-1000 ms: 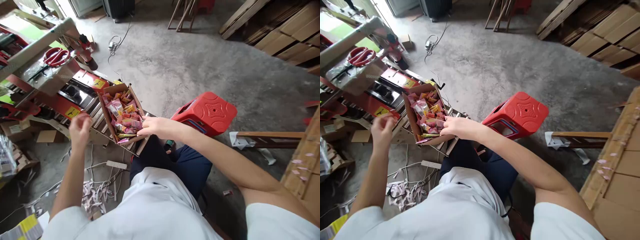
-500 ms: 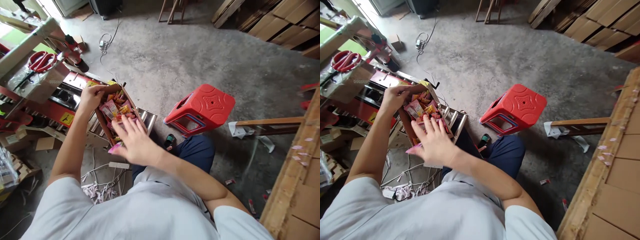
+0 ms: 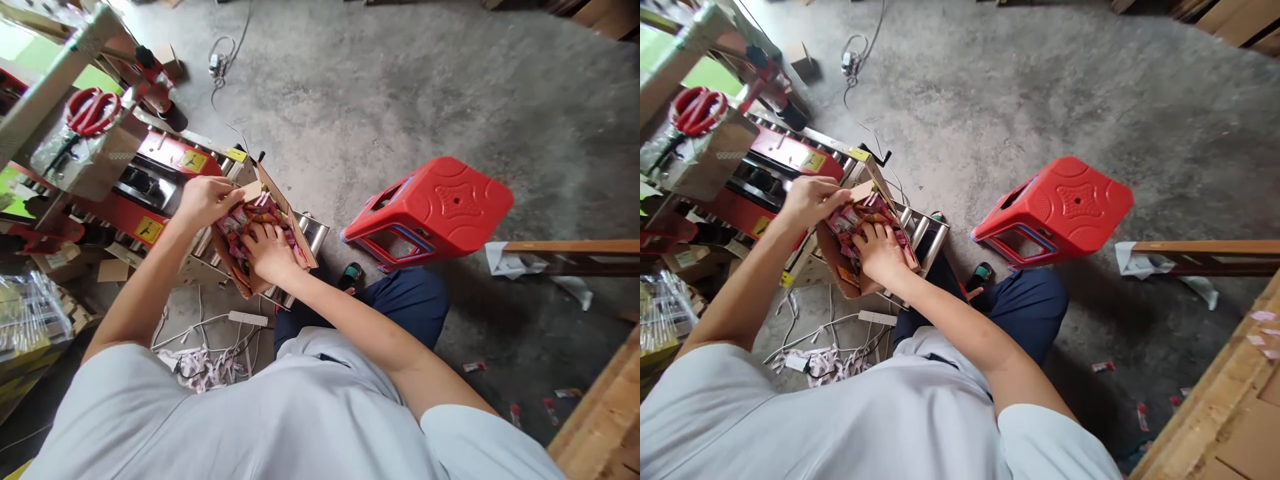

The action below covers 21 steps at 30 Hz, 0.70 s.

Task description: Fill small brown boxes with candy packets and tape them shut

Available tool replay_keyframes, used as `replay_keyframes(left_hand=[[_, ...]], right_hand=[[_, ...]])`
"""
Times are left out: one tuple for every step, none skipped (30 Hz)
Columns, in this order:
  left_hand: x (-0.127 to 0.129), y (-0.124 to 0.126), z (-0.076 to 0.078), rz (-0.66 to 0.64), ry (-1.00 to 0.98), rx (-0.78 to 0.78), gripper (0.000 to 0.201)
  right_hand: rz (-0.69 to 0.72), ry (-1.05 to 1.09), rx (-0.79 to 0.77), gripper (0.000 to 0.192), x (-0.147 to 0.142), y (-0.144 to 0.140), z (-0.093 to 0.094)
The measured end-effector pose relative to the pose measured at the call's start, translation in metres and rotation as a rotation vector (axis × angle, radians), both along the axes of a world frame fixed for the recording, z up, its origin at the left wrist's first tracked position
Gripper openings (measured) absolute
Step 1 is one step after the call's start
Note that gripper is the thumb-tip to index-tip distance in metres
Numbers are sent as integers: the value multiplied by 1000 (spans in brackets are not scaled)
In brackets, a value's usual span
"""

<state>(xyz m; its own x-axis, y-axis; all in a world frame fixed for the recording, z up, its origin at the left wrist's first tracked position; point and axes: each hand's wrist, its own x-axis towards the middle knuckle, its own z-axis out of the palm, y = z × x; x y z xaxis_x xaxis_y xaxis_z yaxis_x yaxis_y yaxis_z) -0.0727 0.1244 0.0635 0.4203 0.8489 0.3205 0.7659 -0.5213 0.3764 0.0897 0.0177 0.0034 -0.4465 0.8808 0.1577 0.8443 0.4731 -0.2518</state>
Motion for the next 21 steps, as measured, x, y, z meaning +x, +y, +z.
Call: replay_keyframes(left_hand=[[11, 4, -3, 50, 17, -4, 45], [22, 8, -7, 112, 30, -6, 45], [33, 12, -13, 190, 38, -1, 43], [42, 16, -18, 273, 43, 7, 40], [50, 18, -24, 340, 52, 10, 37], [55, 19, -30, 387, 58, 7, 34], [59, 18, -35, 416, 52, -1, 31], [61, 16, -39, 431, 32, -10, 29], [63, 14, -43, 433, 1, -21, 28], [64, 11, -46, 418, -40, -29, 25], [65, 9, -49, 395, -86, -30, 23], [65, 8, -52, 373, -134, -26, 21], [65, 8, -54, 365, -182, -18, 22], [64, 11, -56, 376, -231, -20, 23], [62, 16, -56, 401, -276, -28, 25], [60, 22, -56, 437, -313, -41, 27], [56, 29, -55, 482, -352, -54, 29], [51, 35, -52, 529, -401, -60, 32], [47, 37, -49, 576, -457, -51, 36], [43, 36, -45, 614, -512, -24, 40], [40, 28, -41, 634, -558, 17, 44]], right_hand=[[8, 28, -16, 36, 1, 1, -1], [18, 73, -40, 39, 3, 1, -2], [38, 139, -70, 44, 6, 2, -3], [61, 224, -102, 50, 9, 3, -2], [79, 321, -127, 56, 12, 1, 0], [92, 418, -136, 61, 16, -1, 4], [97, 495, -127, 64, 21, -5, 10], [98, 541, -100, 65, 26, -9, 19], [92, 556, -58, 64, 32, -13, 30], [67, 547, -12, 61, 39, -16, 41], [22, 522, 23, 57, 45, -18, 51], [-42, 492, 36, 54, 51, -18, 59], [-106, 461, 15, 56, 55, -18, 63], [-157, 430, -37, 66, 56, -17, 63], [-186, 391, -109, 80, 54, -17, 59], [-189, 339, -174, 96, 49, -19, 52], [-177, 276, -215, 110, 42, -22, 43], [-164, 209, -226, 120, 34, -26, 33], [-158, 146, -212, 126, 26, -31, 24], [-155, 96, -186, 126, 21, -35, 17], [-146, 65, -165, 124, 18, -38, 12]])
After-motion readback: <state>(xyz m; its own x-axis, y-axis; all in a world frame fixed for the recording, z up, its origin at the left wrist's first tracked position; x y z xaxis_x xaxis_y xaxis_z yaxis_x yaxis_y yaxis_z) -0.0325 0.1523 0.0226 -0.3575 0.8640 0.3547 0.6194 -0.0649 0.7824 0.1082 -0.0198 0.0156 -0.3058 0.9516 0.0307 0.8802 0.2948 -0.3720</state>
